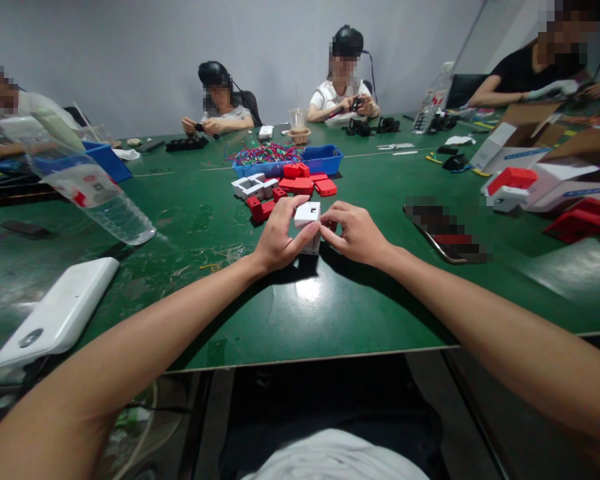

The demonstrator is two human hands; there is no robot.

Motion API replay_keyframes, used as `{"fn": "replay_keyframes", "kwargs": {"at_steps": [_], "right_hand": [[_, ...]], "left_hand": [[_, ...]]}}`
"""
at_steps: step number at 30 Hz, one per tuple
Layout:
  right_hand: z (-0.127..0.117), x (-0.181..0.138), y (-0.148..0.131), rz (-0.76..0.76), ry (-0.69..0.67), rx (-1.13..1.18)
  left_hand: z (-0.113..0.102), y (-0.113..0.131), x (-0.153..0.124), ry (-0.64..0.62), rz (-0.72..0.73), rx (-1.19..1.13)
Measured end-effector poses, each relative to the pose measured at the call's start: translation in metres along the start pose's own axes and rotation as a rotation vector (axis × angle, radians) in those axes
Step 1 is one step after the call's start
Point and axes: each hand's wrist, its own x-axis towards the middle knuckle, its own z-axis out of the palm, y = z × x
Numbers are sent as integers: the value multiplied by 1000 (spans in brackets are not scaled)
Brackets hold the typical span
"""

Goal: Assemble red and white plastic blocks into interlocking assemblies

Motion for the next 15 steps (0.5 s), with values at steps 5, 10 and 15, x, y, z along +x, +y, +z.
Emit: {"fn": "replay_keyframes", "kwargs": {"at_steps": [5, 10, 15], "right_hand": [[0, 1, 0, 11, 58, 19], [0, 1, 0, 16, 85, 25], [-2, 3, 8, 79, 72, 7]], "left_hand": [[-2, 2, 2, 13, -101, -36], [-3, -1, 3, -31, -176, -98], [-2, -4, 3, -142, -257, -161]]}}
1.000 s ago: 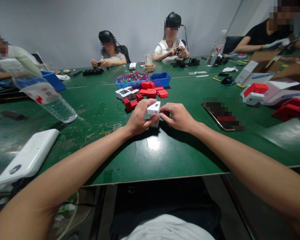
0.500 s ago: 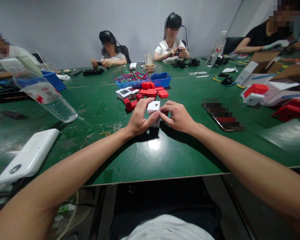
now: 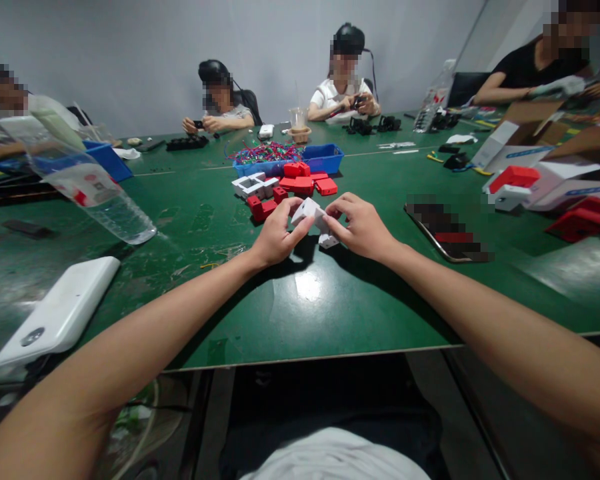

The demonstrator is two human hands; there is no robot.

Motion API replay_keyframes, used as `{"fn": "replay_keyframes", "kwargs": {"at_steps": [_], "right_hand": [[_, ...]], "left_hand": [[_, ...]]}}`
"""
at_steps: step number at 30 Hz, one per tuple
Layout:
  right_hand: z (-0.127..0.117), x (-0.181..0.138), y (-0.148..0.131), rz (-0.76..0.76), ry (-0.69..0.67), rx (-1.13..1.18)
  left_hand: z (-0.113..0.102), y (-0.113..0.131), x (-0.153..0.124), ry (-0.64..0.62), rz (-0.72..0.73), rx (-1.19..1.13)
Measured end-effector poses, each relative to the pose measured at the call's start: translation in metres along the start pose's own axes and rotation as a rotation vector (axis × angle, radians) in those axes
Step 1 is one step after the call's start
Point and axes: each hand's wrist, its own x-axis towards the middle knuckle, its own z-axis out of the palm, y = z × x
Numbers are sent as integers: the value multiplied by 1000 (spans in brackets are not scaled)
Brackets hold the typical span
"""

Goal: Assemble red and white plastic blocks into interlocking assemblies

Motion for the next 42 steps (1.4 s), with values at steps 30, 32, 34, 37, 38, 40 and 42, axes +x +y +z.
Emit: {"fn": "replay_keyframes", "kwargs": {"at_steps": [30, 32, 34, 37, 38, 40, 42], "right_hand": [[7, -5, 18, 14, -207, -16], [6, -5, 20, 20, -209, -22], [7, -5, 21, 22, -203, -31], [9, -5, 23, 17, -185, -46], [9, -5, 23, 20, -176, -49], [10, -5, 23, 39, -154, -57], [9, -4, 22, 67, -138, -63]], "left_hand": [[4, -11, 0, -30, -90, 192], [4, -10, -1, -37, -85, 190], [4, -9, -1, -41, -82, 196], [4, -8, -1, -30, -93, 220], [4, -8, -2, -19, -97, 230], [4, -8, -2, 11, -98, 252], [3, -6, -2, 47, -82, 284]]}}
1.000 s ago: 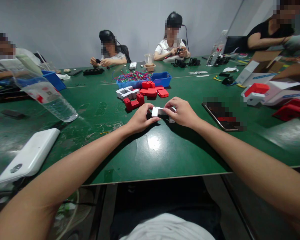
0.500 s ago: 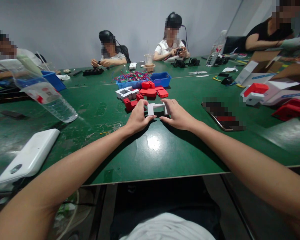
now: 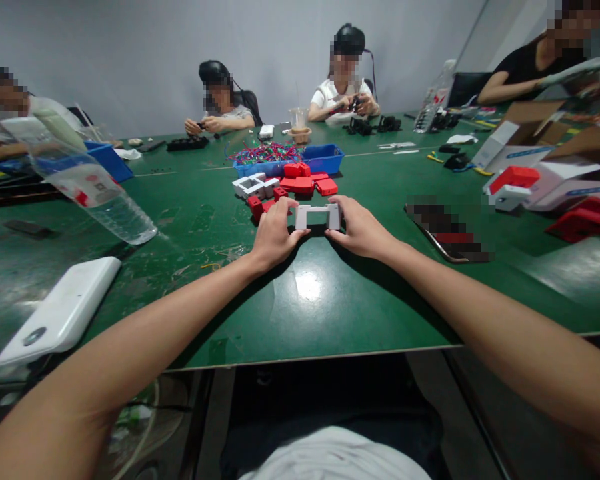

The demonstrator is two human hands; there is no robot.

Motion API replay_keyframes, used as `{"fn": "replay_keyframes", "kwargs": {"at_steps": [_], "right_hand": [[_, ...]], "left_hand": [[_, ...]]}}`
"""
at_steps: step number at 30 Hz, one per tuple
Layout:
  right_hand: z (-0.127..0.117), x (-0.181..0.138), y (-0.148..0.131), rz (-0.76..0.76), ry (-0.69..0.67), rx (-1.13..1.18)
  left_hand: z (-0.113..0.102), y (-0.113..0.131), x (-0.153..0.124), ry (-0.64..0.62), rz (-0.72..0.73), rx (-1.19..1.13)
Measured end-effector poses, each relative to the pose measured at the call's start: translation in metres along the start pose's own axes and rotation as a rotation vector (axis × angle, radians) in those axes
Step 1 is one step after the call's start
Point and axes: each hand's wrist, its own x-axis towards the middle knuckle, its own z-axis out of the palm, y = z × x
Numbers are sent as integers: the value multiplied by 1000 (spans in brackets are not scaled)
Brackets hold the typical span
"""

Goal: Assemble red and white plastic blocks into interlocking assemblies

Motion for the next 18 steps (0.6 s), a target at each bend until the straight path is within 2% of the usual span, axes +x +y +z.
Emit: {"fn": "replay_keyframes", "kwargs": {"at_steps": [5, 12, 18], "right_hand": [[-4, 0, -3, 34, -7, 10], [-3, 0, -4, 4, 20, 31], [-5, 1, -6, -4, 24, 36]], "left_hand": [[-4, 3, -1, 43, 85, 66], [0, 1, -3, 27, 210, -15], [0, -1, 0, 36, 143, -131]]}}
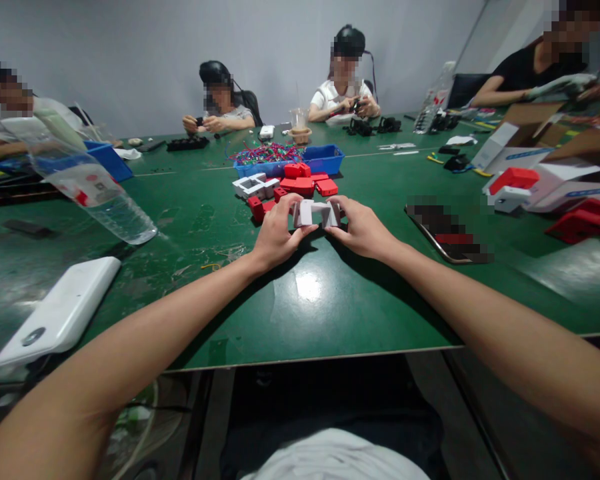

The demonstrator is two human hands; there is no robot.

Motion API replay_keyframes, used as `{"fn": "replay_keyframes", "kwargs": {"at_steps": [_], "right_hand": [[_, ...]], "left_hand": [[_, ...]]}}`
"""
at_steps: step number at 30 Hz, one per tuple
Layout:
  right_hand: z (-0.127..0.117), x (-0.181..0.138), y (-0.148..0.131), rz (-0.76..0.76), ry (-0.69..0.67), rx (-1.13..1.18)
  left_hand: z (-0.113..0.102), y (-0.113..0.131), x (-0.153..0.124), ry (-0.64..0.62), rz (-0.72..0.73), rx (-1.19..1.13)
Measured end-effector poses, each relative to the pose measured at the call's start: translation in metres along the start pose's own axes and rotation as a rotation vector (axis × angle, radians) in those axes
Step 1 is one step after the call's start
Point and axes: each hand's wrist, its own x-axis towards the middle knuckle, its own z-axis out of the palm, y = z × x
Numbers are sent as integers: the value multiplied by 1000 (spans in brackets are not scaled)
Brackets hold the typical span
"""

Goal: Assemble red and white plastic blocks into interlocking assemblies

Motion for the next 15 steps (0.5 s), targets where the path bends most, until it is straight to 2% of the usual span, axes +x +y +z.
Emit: {"fn": "replay_keyframes", "kwargs": {"at_steps": [7, 15], "right_hand": [[0, -1, -5, -5, -46, 9], [-4, -1, -7, -14, -119, 65]], "left_hand": [[1, 0, 2, 18, -77, -87], [-3, 4, 4, 31, -254, -90]]}}
